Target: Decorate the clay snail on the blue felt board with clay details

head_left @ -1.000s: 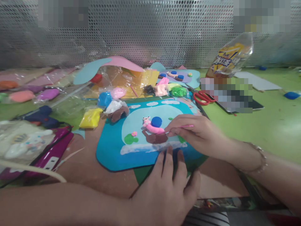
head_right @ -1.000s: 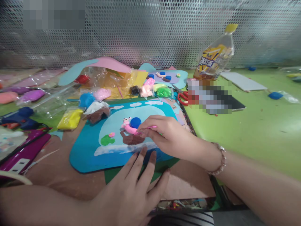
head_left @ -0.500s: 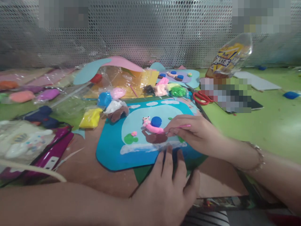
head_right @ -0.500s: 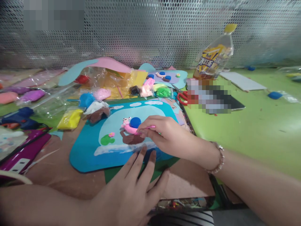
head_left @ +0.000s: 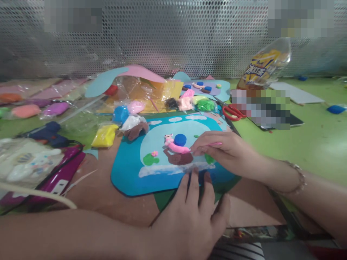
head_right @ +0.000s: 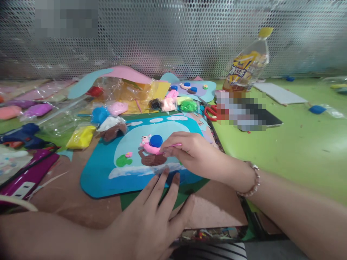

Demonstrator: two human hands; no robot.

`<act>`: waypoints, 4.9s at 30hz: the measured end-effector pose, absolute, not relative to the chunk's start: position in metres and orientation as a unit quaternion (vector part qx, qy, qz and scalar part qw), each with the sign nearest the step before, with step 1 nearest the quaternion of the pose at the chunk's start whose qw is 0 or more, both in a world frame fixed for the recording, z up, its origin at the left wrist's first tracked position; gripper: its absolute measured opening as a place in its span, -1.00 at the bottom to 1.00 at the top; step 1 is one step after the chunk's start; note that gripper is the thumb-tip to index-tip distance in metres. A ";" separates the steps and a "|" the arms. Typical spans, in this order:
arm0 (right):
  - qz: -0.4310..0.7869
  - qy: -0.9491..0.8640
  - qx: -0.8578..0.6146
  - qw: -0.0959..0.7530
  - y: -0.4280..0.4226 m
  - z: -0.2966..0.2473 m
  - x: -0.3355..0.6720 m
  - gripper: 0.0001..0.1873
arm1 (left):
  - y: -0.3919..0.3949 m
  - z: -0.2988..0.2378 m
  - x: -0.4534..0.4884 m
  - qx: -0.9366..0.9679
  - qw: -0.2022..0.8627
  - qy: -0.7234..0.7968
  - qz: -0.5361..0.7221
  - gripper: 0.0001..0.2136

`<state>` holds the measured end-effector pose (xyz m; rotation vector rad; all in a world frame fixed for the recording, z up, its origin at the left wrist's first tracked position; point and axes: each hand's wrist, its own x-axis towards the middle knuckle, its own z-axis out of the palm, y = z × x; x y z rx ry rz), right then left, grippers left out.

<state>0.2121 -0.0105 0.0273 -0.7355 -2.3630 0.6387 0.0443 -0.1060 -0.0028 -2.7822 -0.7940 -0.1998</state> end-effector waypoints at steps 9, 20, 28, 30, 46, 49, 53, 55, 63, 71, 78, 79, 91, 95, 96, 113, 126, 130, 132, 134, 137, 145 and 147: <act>0.267 -0.870 -0.291 0.297 -0.010 0.025 0.211 -0.78 | -0.107 -0.006 0.043 -0.954 0.114 -0.270 -0.066 -0.39; 0.262 -0.860 -0.294 0.324 -0.012 0.029 0.210 -0.80 | -0.108 -0.005 0.044 -0.952 0.125 -0.271 -0.073 -0.40; 0.209 -0.889 -0.275 0.302 -0.012 0.028 0.211 -0.79 | -0.107 -0.006 0.044 -0.950 0.135 -0.269 -0.086 -0.38; 0.205 -0.895 -0.260 0.297 -0.012 0.028 0.212 -0.79 | -0.106 -0.006 0.044 -0.950 0.134 -0.271 -0.083 -0.38; 0.197 -0.921 -0.222 0.252 -0.019 0.031 0.213 -0.74 | -0.107 -0.006 0.046 -0.942 0.154 -0.280 -0.104 -0.41; 0.195 -0.923 -0.219 0.248 -0.019 0.031 0.214 -0.74 | -0.106 -0.007 0.046 -0.942 0.151 -0.281 -0.102 -0.40; 0.184 -0.923 -0.218 0.260 -0.019 0.031 0.214 -0.72 | -0.107 -0.009 0.045 -0.940 0.155 -0.285 -0.106 -0.45; 0.178 -0.923 -0.217 0.263 -0.019 0.031 0.214 -0.71 | -0.107 -0.009 0.045 -0.940 0.159 -0.283 -0.107 -0.48; 0.188 -0.923 -0.216 0.258 -0.018 0.031 0.212 -0.71 | -0.108 -0.009 0.045 -0.942 0.149 -0.280 -0.113 -0.50; 0.191 -0.922 -0.219 0.256 -0.020 0.030 0.214 -0.72 | -0.107 -0.010 0.047 -0.935 0.164 -0.286 -0.128 -0.60; 0.200 -0.915 -0.227 0.267 -0.020 0.032 0.212 -0.75 | -0.108 -0.015 0.047 -0.934 0.170 -0.285 -0.136 -0.62; 0.204 -0.914 -0.227 0.268 -0.020 0.032 0.212 -0.74 | -0.108 -0.015 0.046 -0.933 0.171 -0.286 -0.137 -0.63; 0.216 -0.901 -0.242 0.288 -0.019 0.030 0.212 -0.76 | -0.108 -0.014 0.046 -0.937 0.199 -0.232 -0.166 -0.68; 0.217 -0.893 -0.264 0.293 -0.020 0.031 0.211 -0.81 | -0.107 -0.017 0.047 -0.937 0.192 -0.214 -0.198 -0.69; 0.218 -0.891 -0.268 0.294 -0.020 0.032 0.211 -0.82 | -0.107 -0.017 0.047 -0.937 0.189 -0.213 -0.200 -0.69; 0.227 -0.883 -0.277 0.303 -0.019 0.032 0.214 -0.82 | -0.108 -0.019 0.046 -0.942 0.172 -0.227 -0.176 -0.66; 0.235 -0.884 -0.270 0.301 -0.019 0.031 0.215 -0.84 | -0.107 -0.017 0.046 -0.947 0.167 -0.220 -0.166 -0.65; 0.248 -0.886 -0.260 0.293 -0.017 0.030 0.216 -0.83 | -0.107 -0.018 0.046 -0.944 0.172 -0.217 -0.180 -0.65; 0.253 -0.887 -0.259 0.286 -0.017 0.030 0.216 -0.81 | -0.106 -0.019 0.047 -0.943 0.172 -0.216 -0.187 -0.65; 0.255 -0.888 -0.260 0.282 -0.016 0.030 0.216 -0.81 | -0.106 -0.019 0.047 -0.944 0.170 -0.214 -0.185 -0.65; 0.253 -0.888 -0.261 0.282 -0.017 0.030 0.217 -0.81 | -0.106 -0.018 0.047 -0.944 0.173 -0.211 -0.184 -0.65; 0.255 -0.886 -0.262 0.286 -0.016 0.030 0.218 -0.80 | -0.106 -0.018 0.046 -0.943 0.177 -0.208 -0.188 -0.65; 0.259 -0.885 -0.263 0.285 -0.017 0.031 0.218 -0.80 | -0.106 -0.019 0.046 -0.942 0.178 -0.212 -0.189 -0.65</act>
